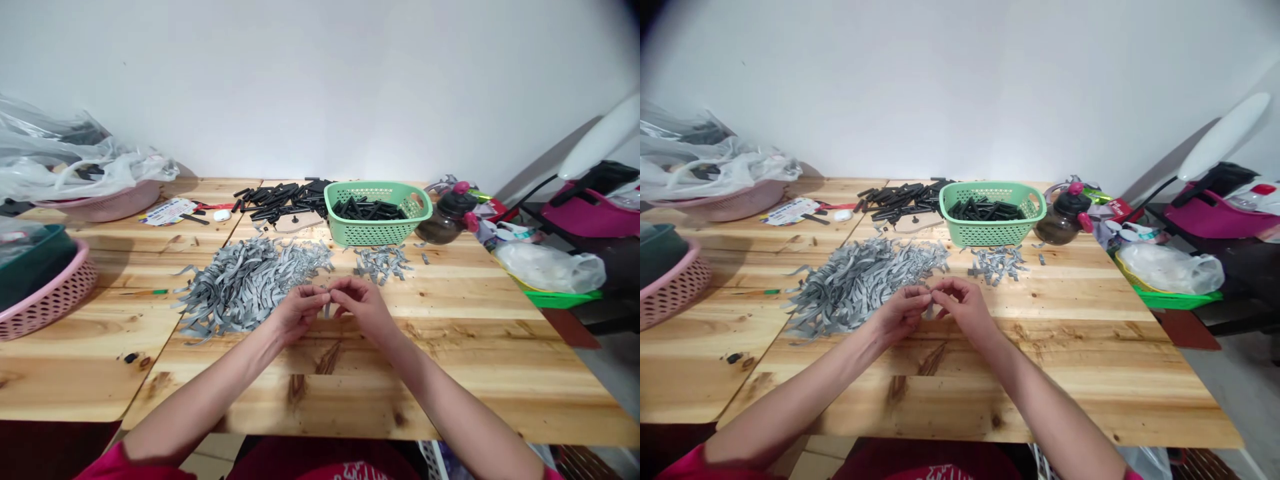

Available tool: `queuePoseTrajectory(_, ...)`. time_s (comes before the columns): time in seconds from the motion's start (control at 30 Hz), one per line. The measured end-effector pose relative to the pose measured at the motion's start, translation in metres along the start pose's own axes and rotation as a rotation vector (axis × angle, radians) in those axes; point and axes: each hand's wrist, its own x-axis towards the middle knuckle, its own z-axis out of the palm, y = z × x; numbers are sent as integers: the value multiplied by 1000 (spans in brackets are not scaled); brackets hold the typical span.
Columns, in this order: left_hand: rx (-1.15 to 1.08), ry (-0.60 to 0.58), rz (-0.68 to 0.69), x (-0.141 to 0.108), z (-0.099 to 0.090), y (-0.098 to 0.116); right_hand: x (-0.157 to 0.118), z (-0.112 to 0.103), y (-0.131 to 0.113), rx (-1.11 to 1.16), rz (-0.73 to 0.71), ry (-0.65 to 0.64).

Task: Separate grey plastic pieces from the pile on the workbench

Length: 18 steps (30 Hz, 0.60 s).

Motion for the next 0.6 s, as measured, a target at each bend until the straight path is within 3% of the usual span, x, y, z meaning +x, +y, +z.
queuePoseTrajectory(0.13, 3, 14, 20, -2, 3, 0, -2, 1, -1, -41, -80, 41)
queuePoseTrajectory(0.5, 52, 7, 15, -4, 3, -1, -4, -3, -5, -128, -94, 40)
queuePoseTrajectory(0.6, 16, -4, 25, -2, -3, 0, -5, -5, -5, -175, -141, -22)
